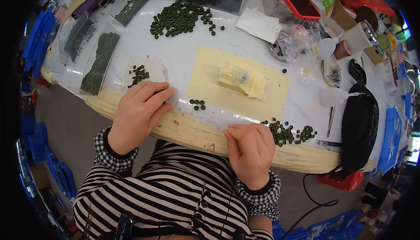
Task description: Assembling small green plastic components onto an adhesive strip at a production workbench.
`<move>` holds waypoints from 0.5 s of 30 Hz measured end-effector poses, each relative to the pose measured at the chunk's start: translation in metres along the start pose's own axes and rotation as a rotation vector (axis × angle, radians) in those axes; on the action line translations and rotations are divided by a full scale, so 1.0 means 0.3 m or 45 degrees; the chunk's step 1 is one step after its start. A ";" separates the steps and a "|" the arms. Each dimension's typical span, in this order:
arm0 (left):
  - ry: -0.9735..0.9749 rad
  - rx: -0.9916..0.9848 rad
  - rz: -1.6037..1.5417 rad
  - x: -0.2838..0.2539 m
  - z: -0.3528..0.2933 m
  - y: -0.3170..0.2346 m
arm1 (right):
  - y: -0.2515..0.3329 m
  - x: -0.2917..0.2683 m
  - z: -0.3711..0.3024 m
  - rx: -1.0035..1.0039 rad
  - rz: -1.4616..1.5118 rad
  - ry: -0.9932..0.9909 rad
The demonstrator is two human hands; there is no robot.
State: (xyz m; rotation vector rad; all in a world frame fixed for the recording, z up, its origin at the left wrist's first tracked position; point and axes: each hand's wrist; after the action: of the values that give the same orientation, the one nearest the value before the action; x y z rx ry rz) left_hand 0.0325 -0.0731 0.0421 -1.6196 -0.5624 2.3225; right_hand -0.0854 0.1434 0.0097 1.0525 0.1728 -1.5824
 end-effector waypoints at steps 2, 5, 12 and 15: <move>0.007 0.073 0.050 0.011 -0.008 0.009 | 0.004 0.003 0.004 -0.005 0.007 0.004; 0.010 0.154 0.073 0.010 -0.015 0.021 | 0.010 0.009 0.010 -0.012 0.016 0.002; 0.048 0.253 0.091 -0.008 -0.012 0.030 | -0.001 0.010 -0.001 0.012 -0.172 0.048; 0.067 0.277 0.061 -0.011 -0.005 0.047 | -0.006 -0.002 0.001 -0.021 -0.288 0.110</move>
State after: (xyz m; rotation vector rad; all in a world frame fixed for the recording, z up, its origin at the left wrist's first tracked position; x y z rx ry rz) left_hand 0.0352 -0.0867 0.0380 -1.6015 -0.2517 2.2760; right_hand -0.0872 0.1442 0.0093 1.1202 0.3741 -1.7346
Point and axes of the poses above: each hand's wrist, its own z-axis towards the middle knuckle, its own x-axis out of the palm, y = z × x, and after that the axes turned 10 degrees about -z, right-handed
